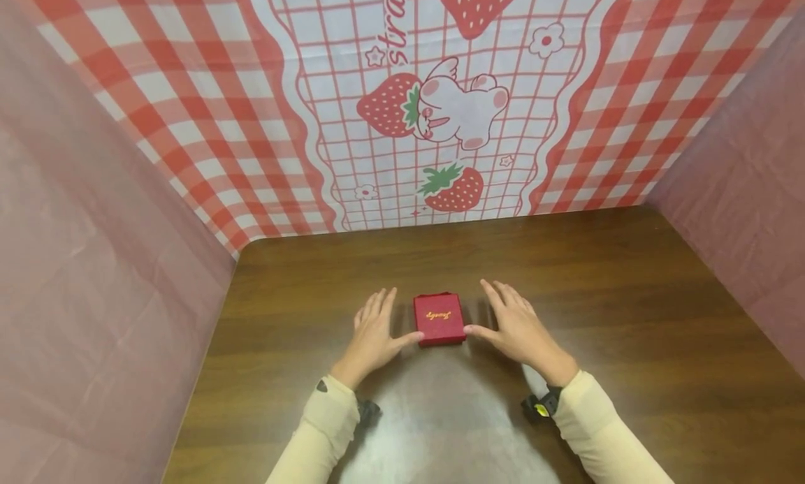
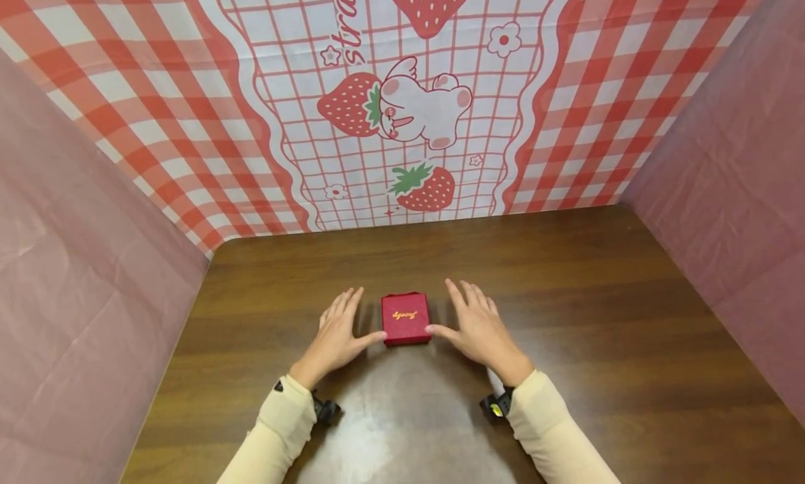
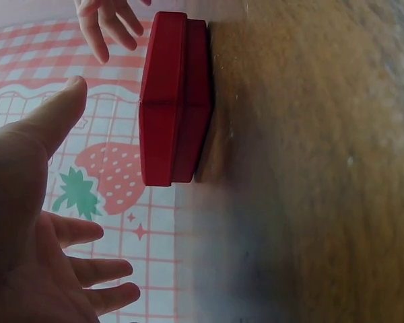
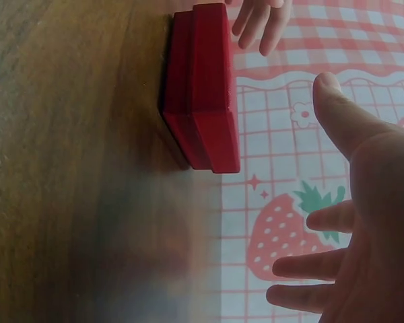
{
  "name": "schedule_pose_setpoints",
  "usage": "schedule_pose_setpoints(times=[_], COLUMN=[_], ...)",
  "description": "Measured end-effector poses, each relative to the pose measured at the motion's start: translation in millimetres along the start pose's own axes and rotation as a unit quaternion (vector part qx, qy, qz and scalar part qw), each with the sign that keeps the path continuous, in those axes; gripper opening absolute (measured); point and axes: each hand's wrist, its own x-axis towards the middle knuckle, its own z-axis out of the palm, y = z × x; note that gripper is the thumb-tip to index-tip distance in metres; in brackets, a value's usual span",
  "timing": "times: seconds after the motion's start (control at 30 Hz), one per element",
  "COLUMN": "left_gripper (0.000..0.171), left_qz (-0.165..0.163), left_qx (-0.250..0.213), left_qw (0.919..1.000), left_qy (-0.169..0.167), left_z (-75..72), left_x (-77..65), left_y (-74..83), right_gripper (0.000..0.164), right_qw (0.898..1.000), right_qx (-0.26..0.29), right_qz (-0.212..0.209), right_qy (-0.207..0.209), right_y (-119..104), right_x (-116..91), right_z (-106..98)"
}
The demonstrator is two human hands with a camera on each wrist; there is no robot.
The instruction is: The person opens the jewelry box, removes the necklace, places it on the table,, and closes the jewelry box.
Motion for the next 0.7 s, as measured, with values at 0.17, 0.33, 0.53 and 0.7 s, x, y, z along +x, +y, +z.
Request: schedule_pose_setpoints(times=[0.17, 0.33, 0.53, 0.7], left_gripper=[0.106, 0.111, 0.113, 0.113], left_qz=[0.006, 0.013, 0.018, 0.016], left_qx=[0.005, 0.011, 0.004, 0.002], left_qw=[0.9999, 0.9997, 0.9996, 0.9993], left_qy=[-0.008, -0.018, -0.024, -0.033], left_z=[3.4, 7.3, 8.8, 10.6], left_x=[2.2, 4.5, 5.8, 5.2], left_y=[0.5, 1.1, 2.7, 3.7], right_gripper=[0.094, 0.093, 0.096, 0.097], right_qw=[1.0, 1.0, 1.0, 0.999], right_qx=[0.003, 0.0, 0.007, 0.008], right_qz=[-0.005, -0.011, -0.013, -0.019], right_qy=[-0.006, -0.014, -0.023, -0.028], right_y=[-1, -4, -9, -11], right_x=[1, 3, 7, 7], right_z=[4, 7, 8, 12])
